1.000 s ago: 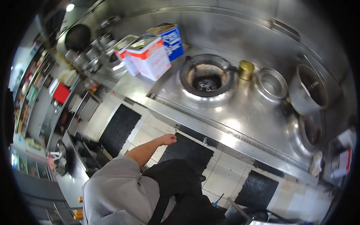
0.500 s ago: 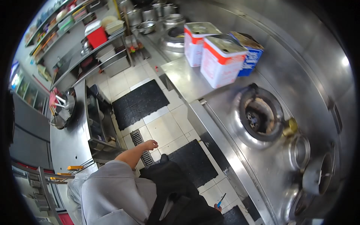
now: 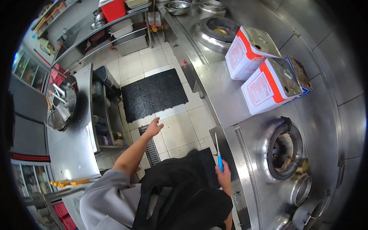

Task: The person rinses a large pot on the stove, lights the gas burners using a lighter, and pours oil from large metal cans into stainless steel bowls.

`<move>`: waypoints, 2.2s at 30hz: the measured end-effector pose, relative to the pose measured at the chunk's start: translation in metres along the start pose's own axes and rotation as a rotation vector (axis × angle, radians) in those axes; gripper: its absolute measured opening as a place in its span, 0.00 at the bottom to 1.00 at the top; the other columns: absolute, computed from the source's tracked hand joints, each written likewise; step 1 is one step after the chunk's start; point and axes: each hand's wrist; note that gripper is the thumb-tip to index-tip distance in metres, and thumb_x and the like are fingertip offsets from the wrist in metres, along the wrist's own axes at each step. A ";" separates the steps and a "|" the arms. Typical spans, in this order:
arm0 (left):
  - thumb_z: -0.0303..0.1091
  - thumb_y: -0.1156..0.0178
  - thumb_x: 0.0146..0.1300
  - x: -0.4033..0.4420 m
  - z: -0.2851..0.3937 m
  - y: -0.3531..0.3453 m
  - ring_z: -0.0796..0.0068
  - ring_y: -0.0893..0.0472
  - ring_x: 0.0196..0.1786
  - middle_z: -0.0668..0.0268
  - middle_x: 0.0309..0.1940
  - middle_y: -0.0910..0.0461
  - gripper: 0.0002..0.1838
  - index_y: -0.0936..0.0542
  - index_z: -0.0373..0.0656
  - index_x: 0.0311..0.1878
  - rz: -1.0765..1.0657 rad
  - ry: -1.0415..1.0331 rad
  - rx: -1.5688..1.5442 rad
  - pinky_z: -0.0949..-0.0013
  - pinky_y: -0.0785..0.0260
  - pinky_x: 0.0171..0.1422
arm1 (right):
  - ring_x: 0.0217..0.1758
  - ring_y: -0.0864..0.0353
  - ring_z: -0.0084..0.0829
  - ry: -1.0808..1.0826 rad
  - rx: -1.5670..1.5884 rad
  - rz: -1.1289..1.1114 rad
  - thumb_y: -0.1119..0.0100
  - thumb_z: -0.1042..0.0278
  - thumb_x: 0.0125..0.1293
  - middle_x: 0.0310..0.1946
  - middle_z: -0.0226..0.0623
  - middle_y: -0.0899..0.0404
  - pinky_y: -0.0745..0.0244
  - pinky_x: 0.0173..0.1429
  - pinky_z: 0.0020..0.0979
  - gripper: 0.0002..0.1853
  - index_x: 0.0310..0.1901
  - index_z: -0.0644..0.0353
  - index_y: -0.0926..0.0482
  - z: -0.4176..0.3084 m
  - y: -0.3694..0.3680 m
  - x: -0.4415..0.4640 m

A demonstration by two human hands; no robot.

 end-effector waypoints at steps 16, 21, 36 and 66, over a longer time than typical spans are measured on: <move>0.38 0.34 0.63 0.406 0.361 0.103 0.48 0.29 0.69 0.47 0.66 0.29 0.38 0.37 0.39 0.74 0.273 -0.707 0.140 0.54 0.37 0.74 | 0.33 0.32 0.15 0.364 0.161 0.004 0.33 0.68 0.68 0.35 0.25 0.27 0.33 0.33 0.22 0.23 0.62 0.62 0.27 -0.225 -0.073 0.404; 0.36 0.32 0.60 0.556 0.449 0.100 0.43 0.32 0.69 0.46 0.66 0.30 0.39 0.36 0.40 0.73 0.208 -0.914 0.162 0.51 0.39 0.75 | 0.38 0.28 0.18 0.331 0.178 0.026 0.31 0.67 0.66 0.37 0.29 0.25 0.29 0.42 0.25 0.23 0.60 0.63 0.26 -0.268 -0.070 0.508; 0.66 0.22 0.39 0.912 0.594 -0.107 0.24 0.65 0.79 0.54 0.83 0.72 0.78 0.71 0.65 0.82 -0.585 -0.801 1.057 0.25 0.67 0.78 | 0.35 0.27 0.15 -0.134 0.289 0.491 0.35 0.75 0.68 0.35 0.25 0.24 0.30 0.38 0.21 0.19 0.59 0.61 0.27 -0.415 -0.149 0.738; 0.59 0.32 0.62 0.876 0.732 0.045 0.43 0.56 0.82 0.55 0.83 0.66 0.65 0.75 0.58 0.81 -0.626 -0.707 -0.584 0.45 0.55 0.81 | 0.34 0.13 0.27 0.524 0.536 1.103 0.39 0.78 0.68 0.32 0.33 0.21 0.20 0.37 0.27 0.12 0.48 0.62 0.31 -0.530 0.052 1.001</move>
Point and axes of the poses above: each hand's wrist, its own x-axis towards the middle knuckle, its own y-axis out of the back of the hand, z = x × y
